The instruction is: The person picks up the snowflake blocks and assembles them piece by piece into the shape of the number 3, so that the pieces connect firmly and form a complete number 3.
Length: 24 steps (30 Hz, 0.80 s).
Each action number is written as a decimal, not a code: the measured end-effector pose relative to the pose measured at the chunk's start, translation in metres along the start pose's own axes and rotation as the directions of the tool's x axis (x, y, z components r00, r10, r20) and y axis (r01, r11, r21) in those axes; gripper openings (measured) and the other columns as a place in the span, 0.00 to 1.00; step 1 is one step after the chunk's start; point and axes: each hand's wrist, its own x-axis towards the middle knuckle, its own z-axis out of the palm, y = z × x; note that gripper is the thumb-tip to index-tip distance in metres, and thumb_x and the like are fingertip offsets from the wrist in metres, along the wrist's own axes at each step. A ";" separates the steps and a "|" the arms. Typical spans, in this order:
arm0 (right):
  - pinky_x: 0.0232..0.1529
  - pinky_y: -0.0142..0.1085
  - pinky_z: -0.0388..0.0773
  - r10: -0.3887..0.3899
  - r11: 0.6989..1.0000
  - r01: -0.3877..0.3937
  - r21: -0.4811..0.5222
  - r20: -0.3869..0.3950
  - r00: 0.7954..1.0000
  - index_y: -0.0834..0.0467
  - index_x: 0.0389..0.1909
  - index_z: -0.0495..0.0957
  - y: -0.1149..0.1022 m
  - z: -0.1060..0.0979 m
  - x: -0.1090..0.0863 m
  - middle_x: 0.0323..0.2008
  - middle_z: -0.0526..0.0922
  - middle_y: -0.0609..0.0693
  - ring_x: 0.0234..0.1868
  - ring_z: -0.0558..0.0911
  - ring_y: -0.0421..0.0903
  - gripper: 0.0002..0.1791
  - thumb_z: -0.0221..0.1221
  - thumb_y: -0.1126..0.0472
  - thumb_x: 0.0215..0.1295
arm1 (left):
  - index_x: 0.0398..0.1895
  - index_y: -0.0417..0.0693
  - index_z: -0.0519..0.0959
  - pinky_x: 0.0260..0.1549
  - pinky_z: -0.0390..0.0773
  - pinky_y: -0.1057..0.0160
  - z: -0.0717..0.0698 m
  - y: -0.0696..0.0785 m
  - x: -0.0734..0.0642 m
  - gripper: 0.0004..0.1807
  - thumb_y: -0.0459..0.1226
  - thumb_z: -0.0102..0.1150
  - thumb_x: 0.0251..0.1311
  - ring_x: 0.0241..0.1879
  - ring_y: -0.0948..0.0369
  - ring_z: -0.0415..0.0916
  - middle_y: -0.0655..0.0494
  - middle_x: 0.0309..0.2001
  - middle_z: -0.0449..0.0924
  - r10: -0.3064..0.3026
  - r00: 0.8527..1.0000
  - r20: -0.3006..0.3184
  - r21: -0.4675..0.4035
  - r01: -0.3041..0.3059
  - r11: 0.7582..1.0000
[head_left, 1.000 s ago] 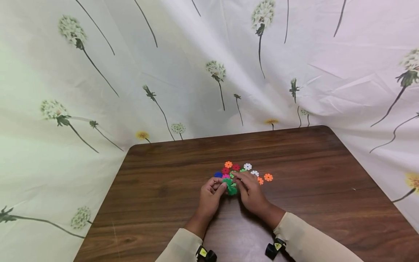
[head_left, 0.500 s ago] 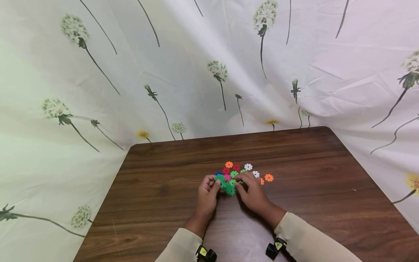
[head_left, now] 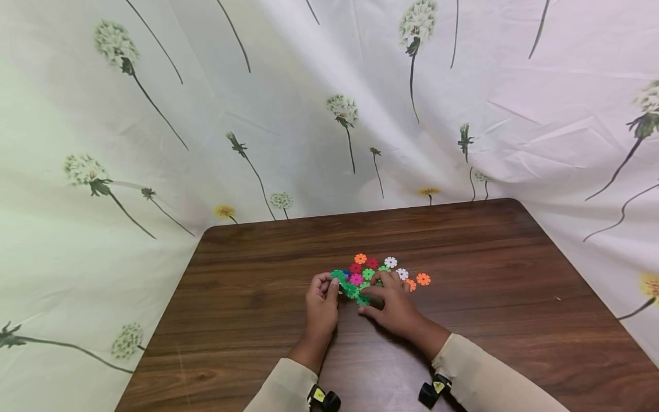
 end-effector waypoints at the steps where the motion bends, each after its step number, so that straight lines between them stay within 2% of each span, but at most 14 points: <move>1: 0.56 0.60 0.62 0.004 1.000 -0.004 -0.004 0.006 1.000 0.50 0.48 0.93 -0.001 0.000 0.000 0.54 0.78 0.52 0.60 0.70 0.57 0.15 0.81 0.54 0.61 | 0.54 0.32 0.75 0.27 0.72 0.71 0.000 0.000 0.000 0.07 0.29 0.53 0.83 0.29 0.65 0.71 0.36 0.44 0.87 -0.002 1.000 -0.002 0.000 0.002 1.000; 8: 0.58 0.62 0.59 0.014 0.999 -0.013 -0.031 0.030 0.999 0.49 0.48 0.94 -0.001 0.001 -0.001 0.57 0.78 0.53 0.63 0.67 0.58 0.13 0.79 0.53 0.64 | 0.54 0.31 0.76 0.29 0.73 0.72 -0.001 0.000 0.001 0.07 0.28 0.53 0.82 0.32 0.62 0.75 0.33 0.48 0.88 0.003 1.000 -0.023 -0.008 -0.003 1.000; 16: 0.57 0.60 0.57 -0.042 0.998 0.044 -0.051 0.042 0.998 0.50 0.51 0.93 0.001 0.001 -0.001 0.59 0.79 0.53 0.63 0.68 0.57 0.12 0.76 0.53 0.69 | 0.56 0.33 0.75 0.26 0.71 0.71 -0.002 0.002 0.000 0.08 0.29 0.52 0.83 0.27 0.64 0.70 0.33 0.46 0.87 0.002 1.000 -0.001 -0.005 -0.002 1.000; 24: 0.57 0.62 0.57 -0.028 0.999 0.030 -0.028 0.057 0.998 0.51 0.45 0.87 0.000 0.001 -0.001 0.62 0.76 0.55 0.68 0.66 0.60 0.09 0.75 0.55 0.69 | 0.57 0.35 0.75 0.28 0.73 0.71 -0.002 0.002 0.000 0.08 0.30 0.53 0.83 0.31 0.60 0.73 0.33 0.47 0.89 -0.001 1.000 -0.013 0.020 0.001 1.000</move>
